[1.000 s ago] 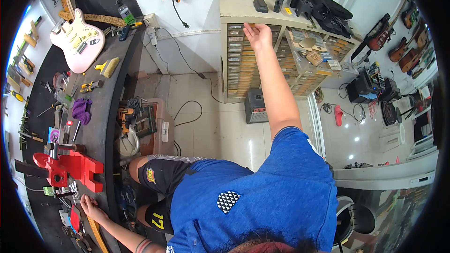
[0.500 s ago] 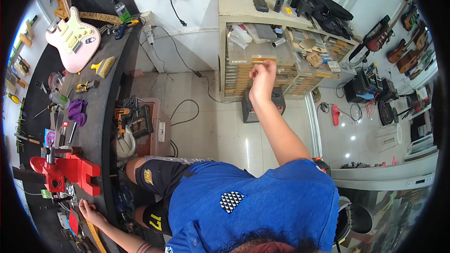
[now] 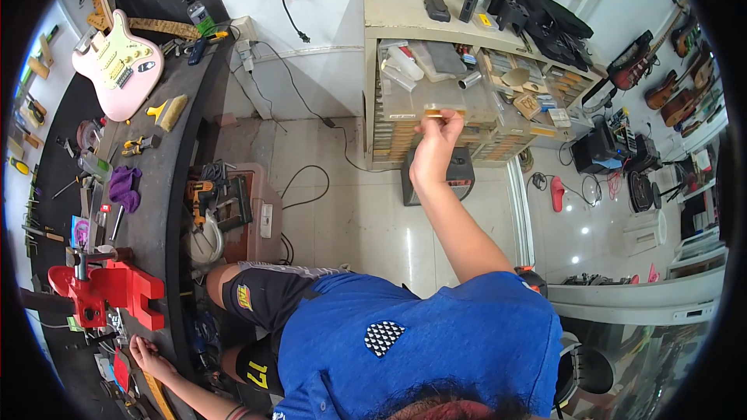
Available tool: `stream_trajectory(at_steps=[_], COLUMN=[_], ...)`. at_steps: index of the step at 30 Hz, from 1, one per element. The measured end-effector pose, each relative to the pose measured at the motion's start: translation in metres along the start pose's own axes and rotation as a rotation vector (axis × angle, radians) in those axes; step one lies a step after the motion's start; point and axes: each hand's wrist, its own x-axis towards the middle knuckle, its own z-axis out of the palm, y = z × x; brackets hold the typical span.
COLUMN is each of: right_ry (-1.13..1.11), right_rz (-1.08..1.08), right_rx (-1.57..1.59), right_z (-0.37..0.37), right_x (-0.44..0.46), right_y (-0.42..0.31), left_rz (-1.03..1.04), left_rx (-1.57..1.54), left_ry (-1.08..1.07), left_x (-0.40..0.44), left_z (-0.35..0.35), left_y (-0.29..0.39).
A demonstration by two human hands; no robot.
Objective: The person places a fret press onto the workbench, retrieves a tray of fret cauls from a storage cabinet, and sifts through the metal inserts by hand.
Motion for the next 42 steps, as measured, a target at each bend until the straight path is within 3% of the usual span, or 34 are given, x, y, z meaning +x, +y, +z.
stream_trajectory(at_steps=[5, 8, 11, 14, 15, 18, 21, 27, 33, 42], right_ry=[-0.078, -0.231, -0.146, -0.056, -0.149, -0.091, -0.092, -0.104, -0.067, 0.058], right_rz=[0.047, 0.012, -0.025, 0.225, 0.368, 0.339, 0.310, 0.274, 0.163, 0.097], right_rx=[-0.097, -0.337, -0.492, -0.385, -0.273, 0.041, -0.174, 0.081, -0.106, -0.076], right_z=[0.031, 0.048, 0.049, 0.043, 0.027, 0.036, 0.027, 0.037, 0.016, -0.002], right_x=[0.075, 0.130, 0.156, 0.167, 0.199, 0.183, 0.181, 0.176, 0.136, 0.045], right_y=[0.031, 0.042, 0.053, 0.057, 0.090, 0.069, 0.078, 0.067, 0.073, 0.034], left_rz=[-0.001, -0.006, -0.004, -0.004, -0.005, -0.001, 0.001, 0.012, 0.012, 0.005], left_rx=[0.004, -0.010, -0.016, -0.017, -0.013, -0.002, -0.003, 0.011, 0.018, 0.017], left_ry=[0.014, 0.012, 0.010, 0.012, 0.012, 0.010, 0.012, -0.037, -0.014, -0.021], left_x=[0.001, -0.001, -0.001, -0.002, -0.004, -0.004, -0.002, 0.001, -0.004, -0.003], left_z=[0.003, 0.003, 0.000, 0.001, 0.002, 0.002, 0.001, -0.007, -0.003, -0.007], left_y=[0.001, 0.001, 0.002, -0.001, 0.000, 0.000, -0.003, -0.007, -0.004, -0.004])
